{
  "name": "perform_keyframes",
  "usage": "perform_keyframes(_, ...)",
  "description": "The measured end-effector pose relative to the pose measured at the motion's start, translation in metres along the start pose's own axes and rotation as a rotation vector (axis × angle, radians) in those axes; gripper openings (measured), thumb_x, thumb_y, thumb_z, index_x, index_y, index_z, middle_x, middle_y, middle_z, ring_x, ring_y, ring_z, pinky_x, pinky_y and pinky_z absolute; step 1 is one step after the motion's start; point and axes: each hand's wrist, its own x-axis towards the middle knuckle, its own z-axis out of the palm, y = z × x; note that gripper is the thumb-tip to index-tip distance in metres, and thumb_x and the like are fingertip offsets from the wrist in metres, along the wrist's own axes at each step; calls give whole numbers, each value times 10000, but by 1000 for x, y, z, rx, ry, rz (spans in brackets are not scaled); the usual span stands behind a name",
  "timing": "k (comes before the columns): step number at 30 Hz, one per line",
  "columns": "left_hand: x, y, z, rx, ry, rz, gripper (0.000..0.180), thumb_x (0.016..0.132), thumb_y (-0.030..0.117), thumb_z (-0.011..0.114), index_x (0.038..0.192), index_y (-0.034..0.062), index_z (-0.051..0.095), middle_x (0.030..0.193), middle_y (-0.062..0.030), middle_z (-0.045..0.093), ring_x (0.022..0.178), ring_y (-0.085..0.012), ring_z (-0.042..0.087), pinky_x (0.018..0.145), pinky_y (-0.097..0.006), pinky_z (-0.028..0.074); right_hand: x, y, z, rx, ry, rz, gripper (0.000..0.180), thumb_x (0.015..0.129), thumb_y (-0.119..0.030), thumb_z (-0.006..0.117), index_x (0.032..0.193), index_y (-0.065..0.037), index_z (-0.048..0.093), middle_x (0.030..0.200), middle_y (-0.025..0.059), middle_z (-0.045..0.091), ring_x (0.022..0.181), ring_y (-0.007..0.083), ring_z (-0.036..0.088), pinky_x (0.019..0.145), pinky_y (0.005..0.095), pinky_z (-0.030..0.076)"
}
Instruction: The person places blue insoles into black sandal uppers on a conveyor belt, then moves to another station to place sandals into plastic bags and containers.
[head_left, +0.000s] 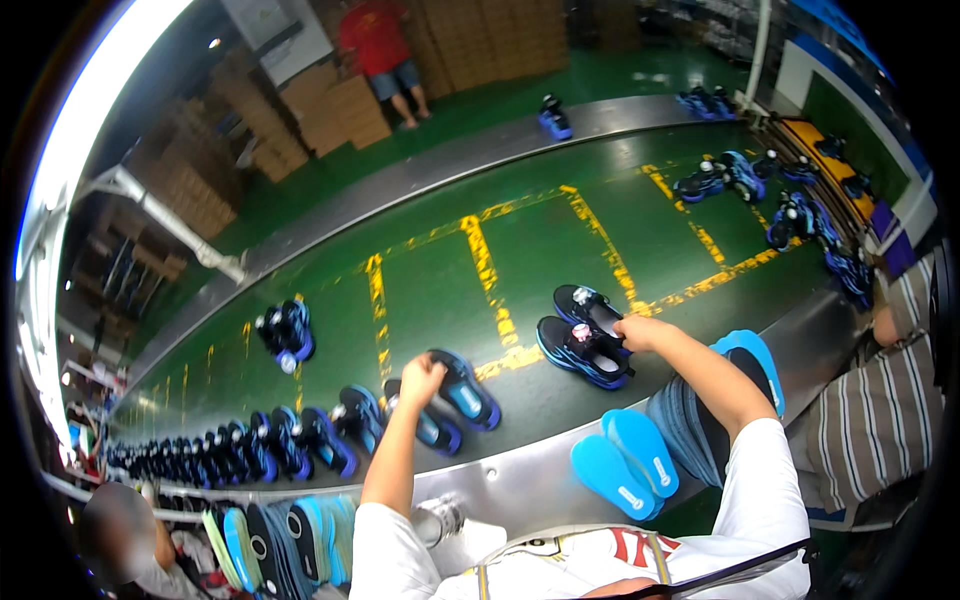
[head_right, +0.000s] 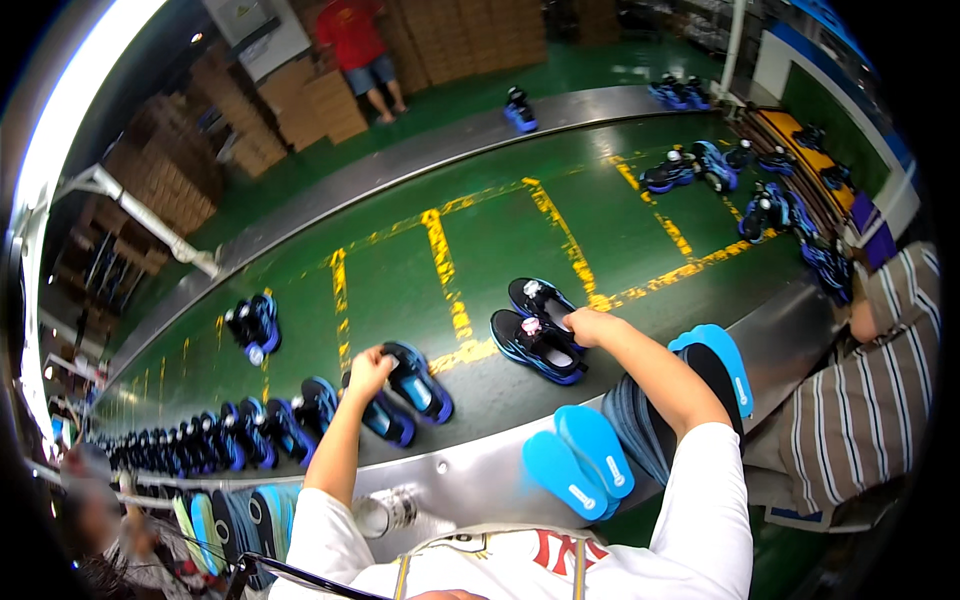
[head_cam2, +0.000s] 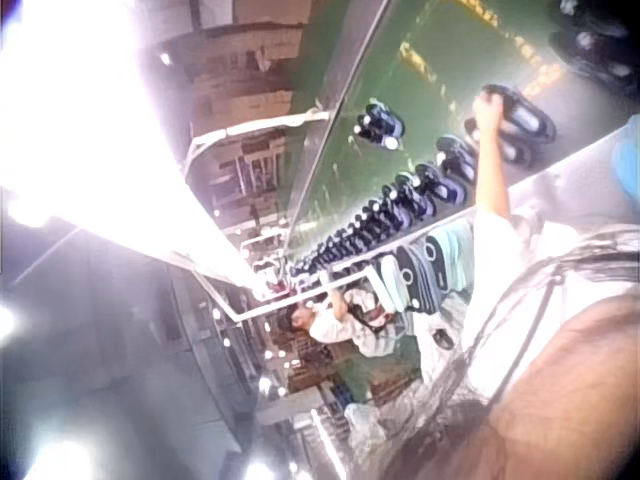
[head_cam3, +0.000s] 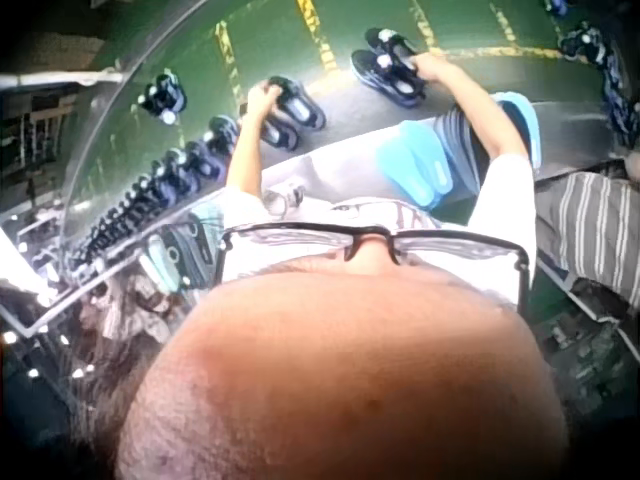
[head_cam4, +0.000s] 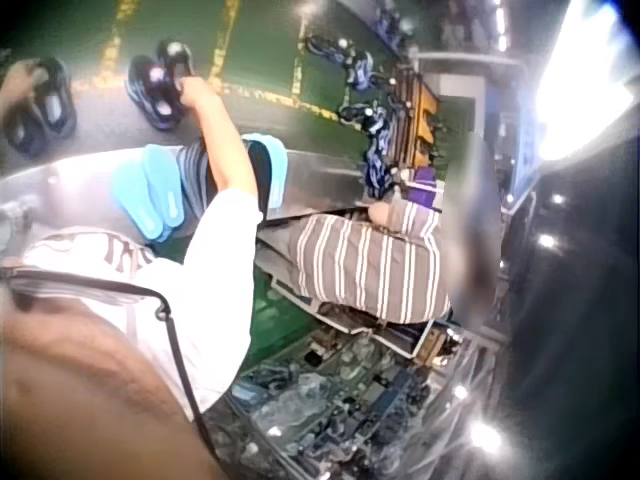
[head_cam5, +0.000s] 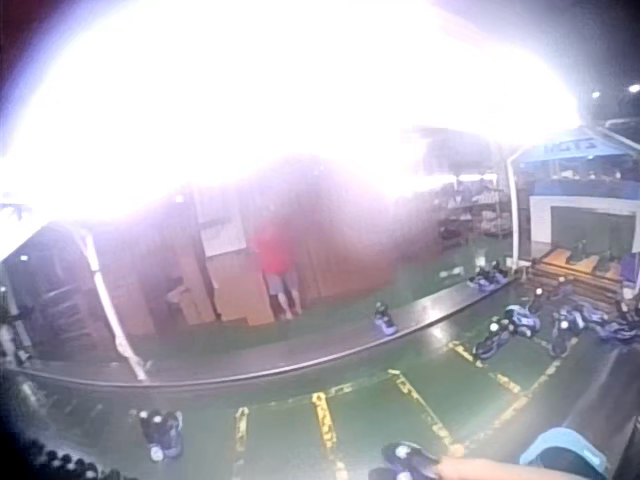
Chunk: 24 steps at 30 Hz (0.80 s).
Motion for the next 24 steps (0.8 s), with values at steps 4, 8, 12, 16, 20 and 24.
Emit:
perform_keyframes(4, -17, -10, -39, -839, 212, -168, 156, 710, 118, 503, 647, -12, 562, 491, 24, 430, 404, -59, 363, 369, -210, 265, -7, -71, 20, 92, 63, -67, 213, 720, -185, 573, 878, -51, 522, 881, 179, 540, 864, 341, 516, 728, 401, 424)
perform_keyframes(8, -24, -14, -49, -970, 279, -167, 115, 674, 48, 520, 587, 55, 445, 491, 17, 390, 382, -48, 310, 353, -192, 220, -30, -83, 69, 307, 211, -67, 314, 743, -197, 549, 1013, -49, 488, 1018, 230, 475, 933, 385, 473, 808, 414, 391)
perform_keyframes(12, -26, 16, -30, -1068, 82, -71, 234, 660, 8, 469, 781, 123, 305, 545, -44, 434, 358, -81, 316, 312, -205, 202, -93, -93, 116, 296, 640, -77, 504, 717, -185, 566, 1169, -50, 390, 1219, 223, 352, 1076, 398, 371, 897, 433, 315)
perform_keyframes(16, -23, 46, 15, -858, -96, 18, 207, 714, 56, 382, 915, 106, 388, 545, 7, 373, 413, -71, 302, 353, -212, 225, -173, -120, 159, 195, 515, 72, 444, 681, -189, 609, 1077, -49, 464, 1137, 182, 404, 1030, 341, 397, 864, 408, 326)
perform_keyframes(20, -40, 98, 68, -152, 16, 292, 564, 697, 415, 577, 1122, 104, 372, 751, -151, 572, 709, -301, 578, 612, -364, 445, -224, -133, 188, 132, 503, 307, 387, 629, -204, 664, 950, -58, 505, 1090, 139, 408, 1030, 314, 364, 868, 418, 284)
perform_keyframes(24, -35, 100, 101, 169, -27, 404, 568, 711, 417, 571, 1133, 106, 350, 809, -168, 560, 692, -351, 565, 573, -422, 455, -225, -117, 192, 141, 511, 359, 367, 597, -210, 689, 886, -69, 510, 1085, 125, 410, 1031, 307, 352, 868, 424, 265)
